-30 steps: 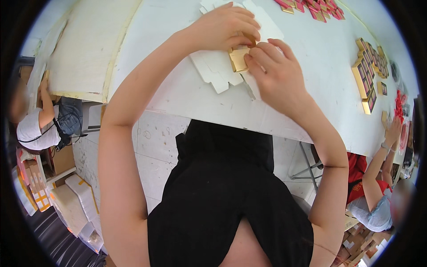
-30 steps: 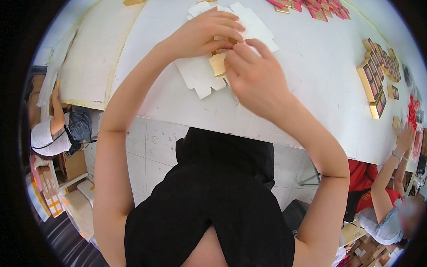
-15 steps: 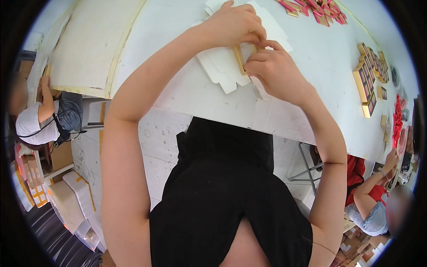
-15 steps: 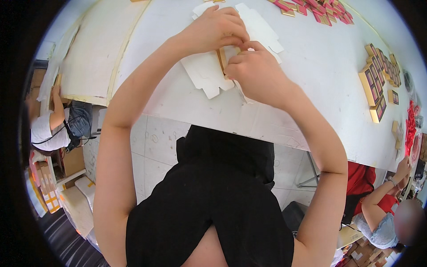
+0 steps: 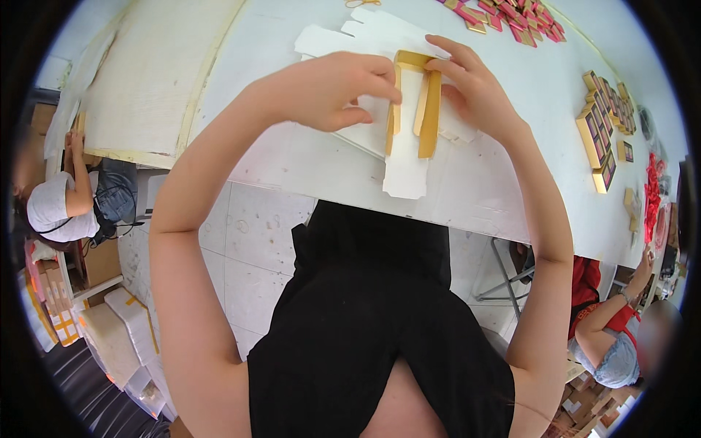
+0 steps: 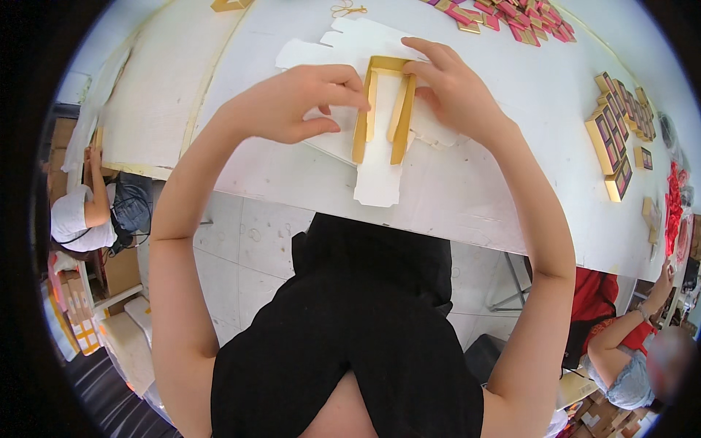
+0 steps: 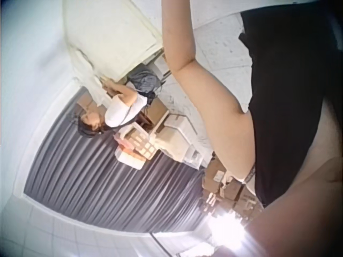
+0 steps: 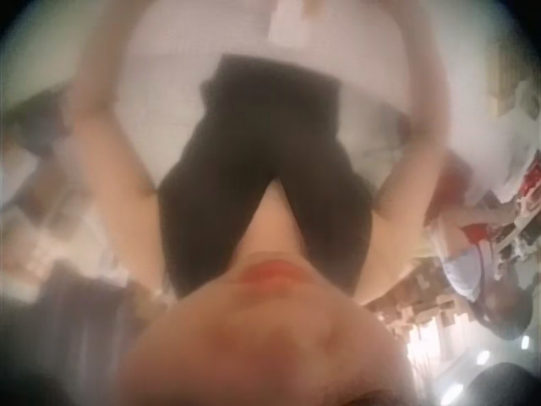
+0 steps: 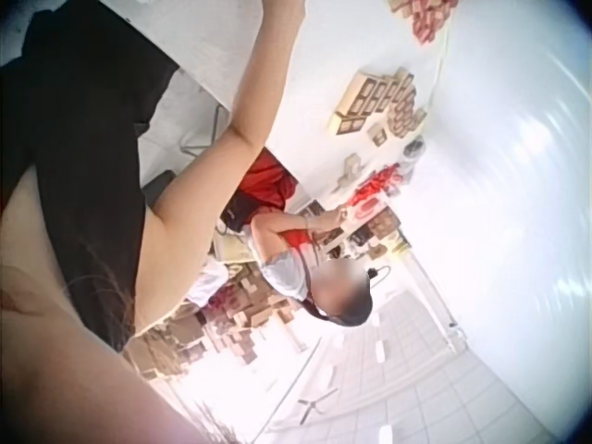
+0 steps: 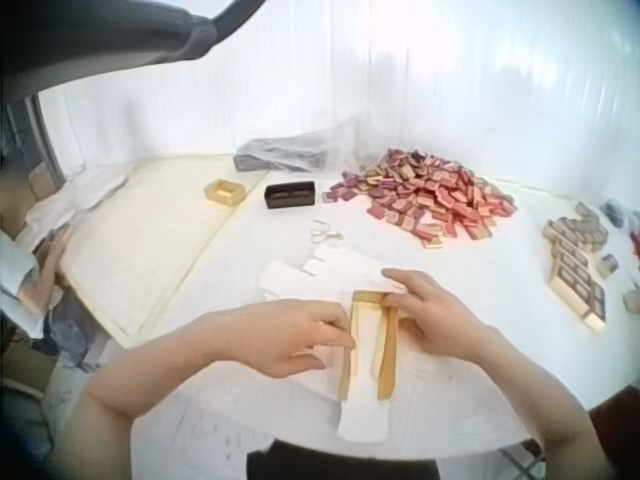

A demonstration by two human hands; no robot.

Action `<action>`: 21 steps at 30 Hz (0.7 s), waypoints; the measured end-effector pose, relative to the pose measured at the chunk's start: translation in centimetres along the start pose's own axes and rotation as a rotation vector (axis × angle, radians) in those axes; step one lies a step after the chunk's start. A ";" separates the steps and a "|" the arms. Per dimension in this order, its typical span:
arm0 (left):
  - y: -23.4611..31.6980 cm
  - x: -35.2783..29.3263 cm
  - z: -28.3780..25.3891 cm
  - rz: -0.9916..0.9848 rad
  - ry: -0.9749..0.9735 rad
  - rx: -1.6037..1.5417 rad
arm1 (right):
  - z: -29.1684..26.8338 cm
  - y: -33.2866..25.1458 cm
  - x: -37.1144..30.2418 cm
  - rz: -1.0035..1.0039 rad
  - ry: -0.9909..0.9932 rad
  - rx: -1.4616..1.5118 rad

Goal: The person folds flat cardboard pieces into small rectangular boxes and places them on the table. Then the person picks up dark rectangular inserts and places them inside the assembled boxes.

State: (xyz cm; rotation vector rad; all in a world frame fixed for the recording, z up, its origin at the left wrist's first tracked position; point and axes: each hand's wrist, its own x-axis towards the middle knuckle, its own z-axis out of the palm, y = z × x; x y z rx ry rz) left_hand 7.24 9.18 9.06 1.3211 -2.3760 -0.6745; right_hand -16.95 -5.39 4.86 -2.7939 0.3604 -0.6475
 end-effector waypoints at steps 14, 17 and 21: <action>-0.7 -0.5 5.3 0.399 0.493 0.383 | -1.5 -4.0 -4.2 -0.253 -0.081 0.172; 0.3 0.0 5.9 0.372 0.527 0.334 | -1.1 -3.8 -4.3 -0.258 -0.035 0.254; 1.1 0.0 5.8 0.344 0.473 0.190 | -0.8 -3.4 -4.9 -0.208 -0.013 0.350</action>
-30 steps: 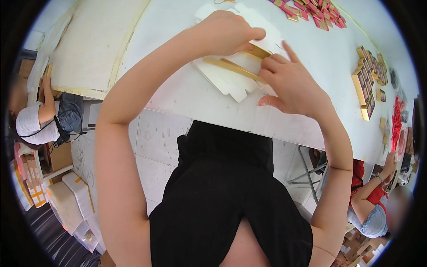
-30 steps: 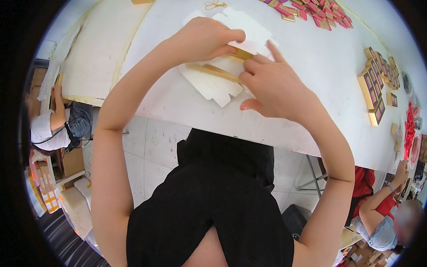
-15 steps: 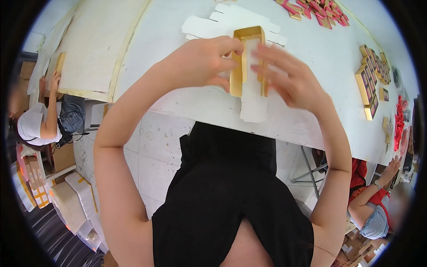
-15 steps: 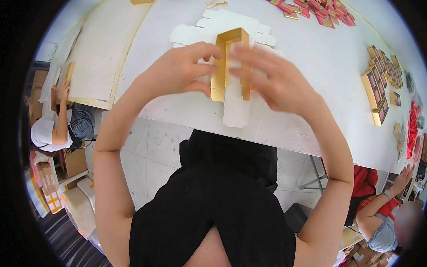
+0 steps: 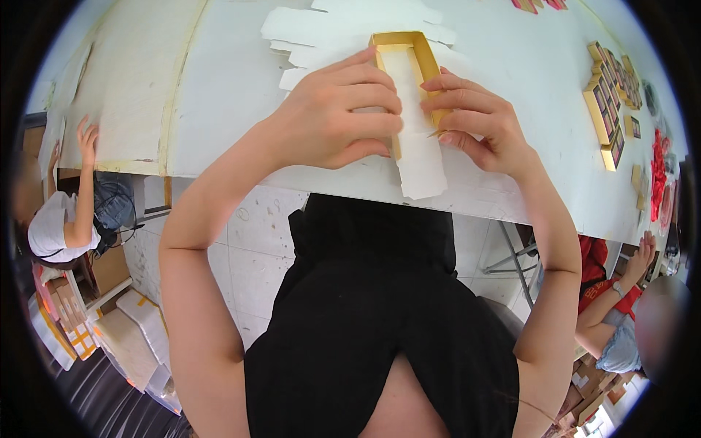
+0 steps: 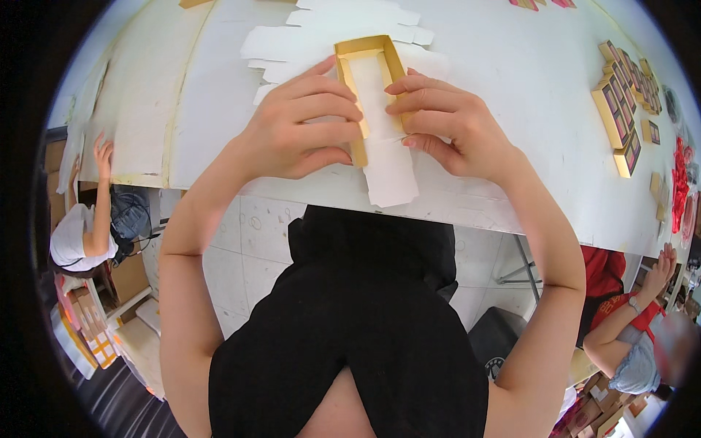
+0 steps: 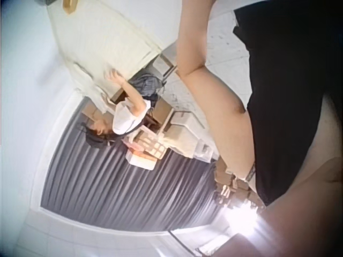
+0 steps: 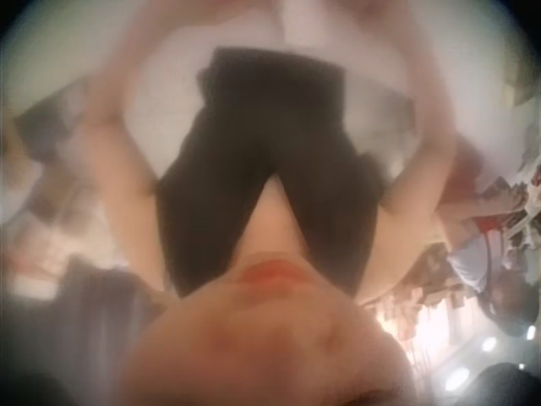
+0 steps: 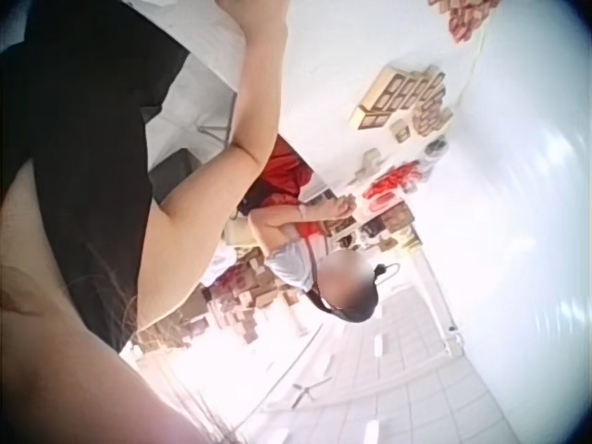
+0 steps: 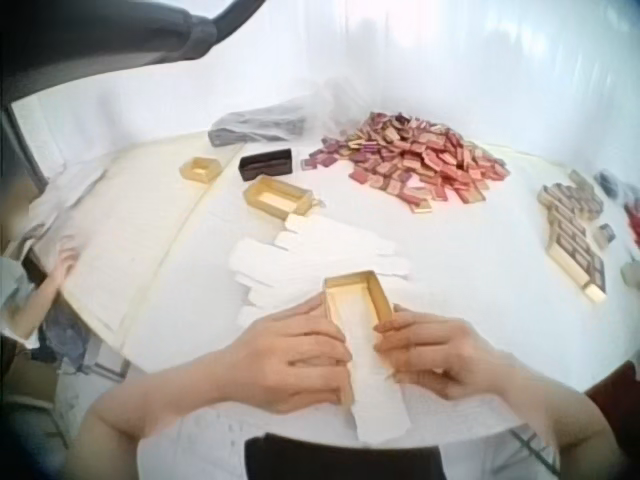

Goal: The person folds flat cardboard pieces into small rectangular boxes and places them on the table. Then the person picks up dark rectangular inserts and places them inside the assembled boxes.

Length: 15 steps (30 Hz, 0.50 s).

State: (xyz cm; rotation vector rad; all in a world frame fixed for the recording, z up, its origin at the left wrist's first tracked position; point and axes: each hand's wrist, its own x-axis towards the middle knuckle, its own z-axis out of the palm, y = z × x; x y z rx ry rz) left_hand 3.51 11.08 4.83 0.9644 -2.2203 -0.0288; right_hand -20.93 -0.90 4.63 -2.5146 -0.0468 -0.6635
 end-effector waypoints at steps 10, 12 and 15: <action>1.1 -0.5 2.8 -0.078 0.177 0.063 | 2.0 -1.7 1.1 -0.005 0.095 -0.226; 1.4 -0.5 3.2 -0.061 0.187 0.080 | 2.8 -1.0 0.6 -0.117 0.157 -0.333; 1.6 -0.9 3.4 0.049 0.170 0.191 | 3.0 -0.6 0.3 -0.206 0.201 -0.401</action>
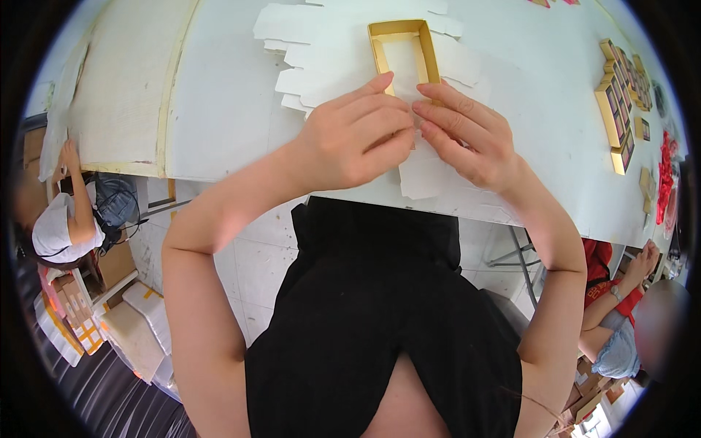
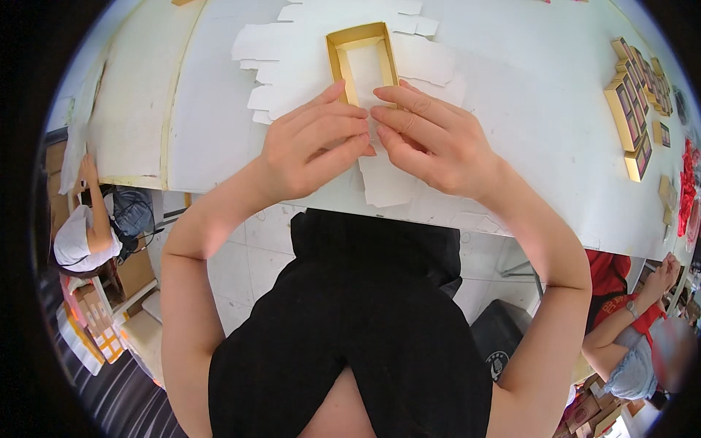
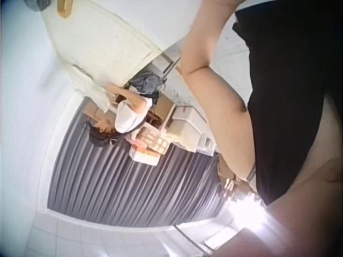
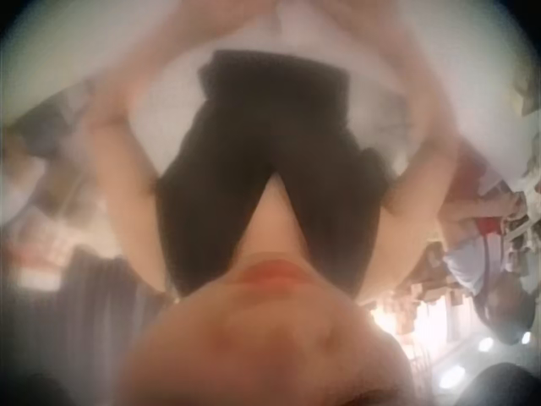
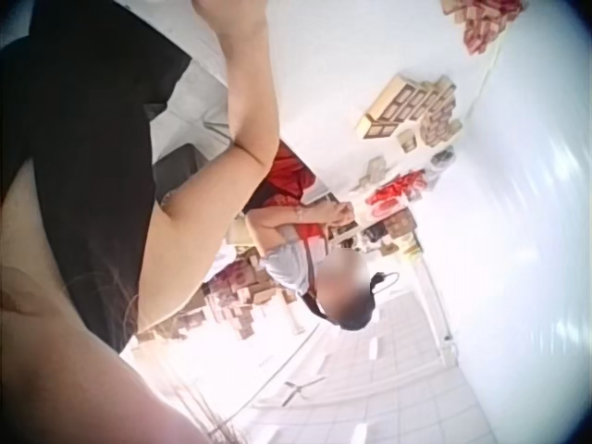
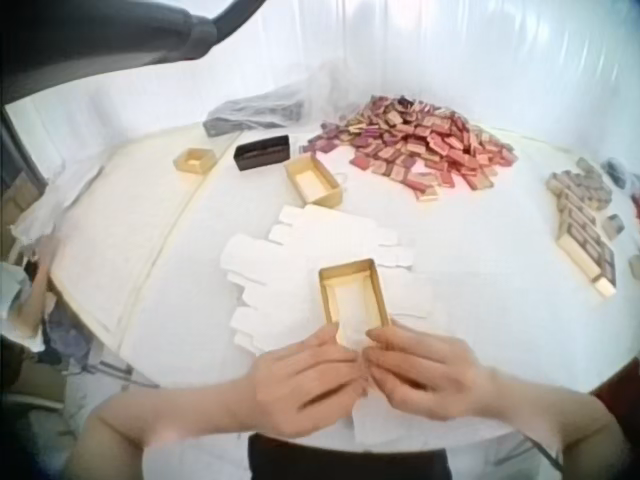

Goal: The person folds flat cardboard pieces into small rectangular boxes and places them on the table. Then the person picks up dark rectangular inserts and places them inside the assembled boxes.

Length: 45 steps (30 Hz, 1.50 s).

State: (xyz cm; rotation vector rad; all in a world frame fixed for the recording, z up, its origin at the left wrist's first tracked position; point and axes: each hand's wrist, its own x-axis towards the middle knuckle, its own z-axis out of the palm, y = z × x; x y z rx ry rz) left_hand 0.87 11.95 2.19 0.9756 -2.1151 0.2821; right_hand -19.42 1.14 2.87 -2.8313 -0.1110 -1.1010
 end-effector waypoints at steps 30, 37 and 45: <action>-4.9 5.1 -0.8 -0.383 -0.158 0.108 | 1.4 -4.7 2.8 0.227 -0.047 -0.319; -9.5 6.5 -1.0 -0.330 -0.620 -0.413 | -2.9 -0.5 3.2 0.236 -0.444 0.051; -8.9 2.6 -4.2 -0.280 -0.579 -0.371 | -2.8 -1.3 1.7 0.128 -0.379 0.052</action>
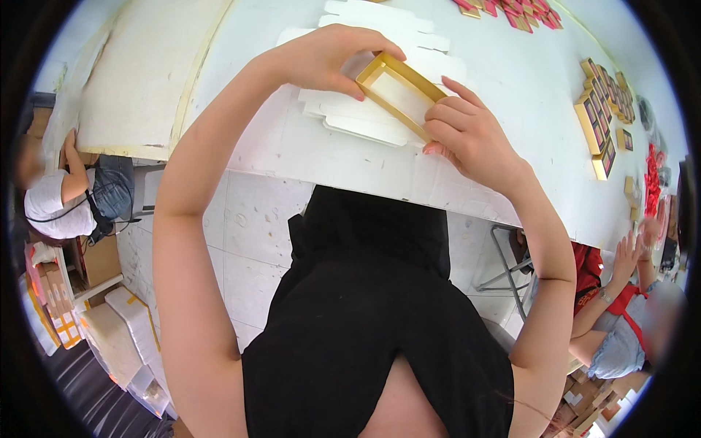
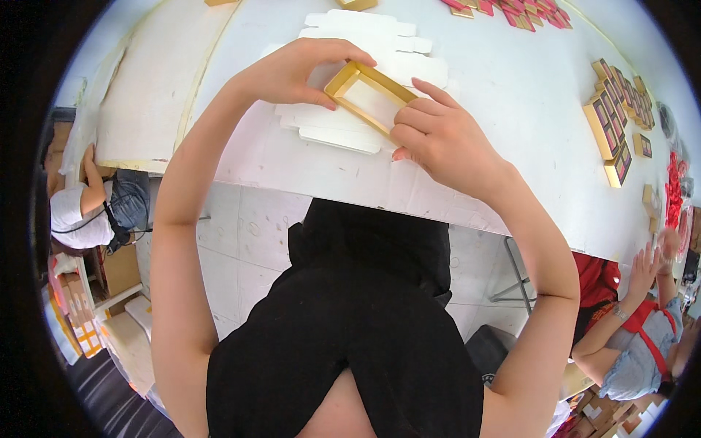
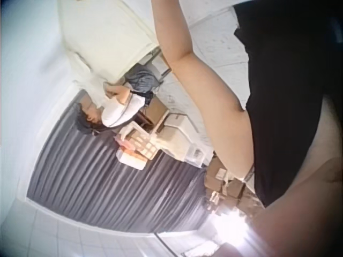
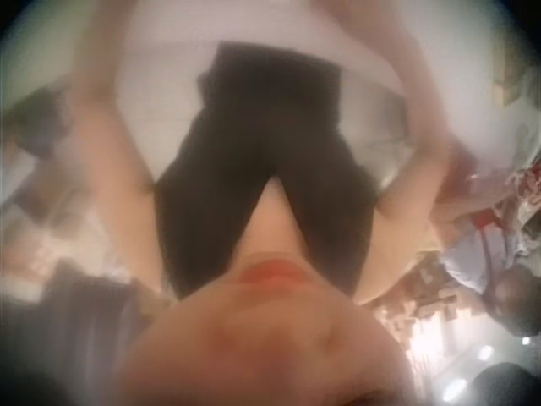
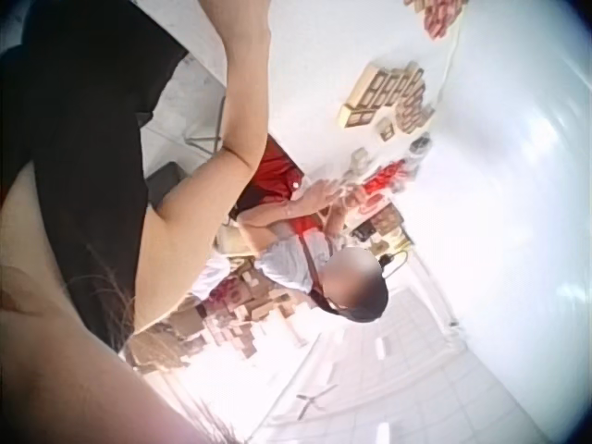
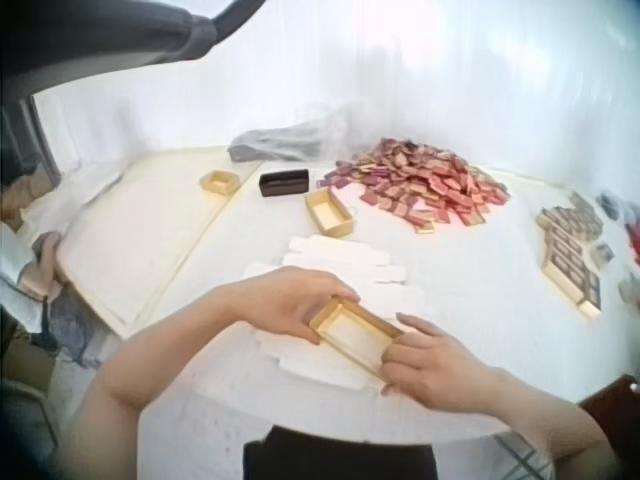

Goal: The person folds flat cardboard pieces into small rectangular boxes and places them on the table. Then the person picks up dark rectangular inserts and places them inside the assembled boxes.

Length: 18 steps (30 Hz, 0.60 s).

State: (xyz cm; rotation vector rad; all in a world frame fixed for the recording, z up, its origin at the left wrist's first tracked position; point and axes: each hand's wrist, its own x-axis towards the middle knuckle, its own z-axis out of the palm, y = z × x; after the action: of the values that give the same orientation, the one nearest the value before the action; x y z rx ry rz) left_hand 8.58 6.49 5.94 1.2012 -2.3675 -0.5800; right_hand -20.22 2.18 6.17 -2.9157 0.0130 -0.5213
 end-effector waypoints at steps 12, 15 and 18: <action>-0.2 -0.6 -0.3 -0.046 0.149 -0.100 | -1.5 1.8 0.6 -0.006 -0.073 0.021; -0.2 -0.7 -0.3 -0.002 0.334 -0.002 | -1.6 2.7 2.2 0.050 0.199 0.079; -0.6 -0.9 0.4 -0.121 0.283 0.008 | 0.1 4.8 2.4 0.137 0.292 0.234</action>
State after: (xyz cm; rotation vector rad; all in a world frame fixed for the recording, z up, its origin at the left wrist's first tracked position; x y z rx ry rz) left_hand 9.27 6.99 5.12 1.3409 -2.0742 -0.4081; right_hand -17.85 -2.59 6.05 -2.5677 0.1773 -0.8558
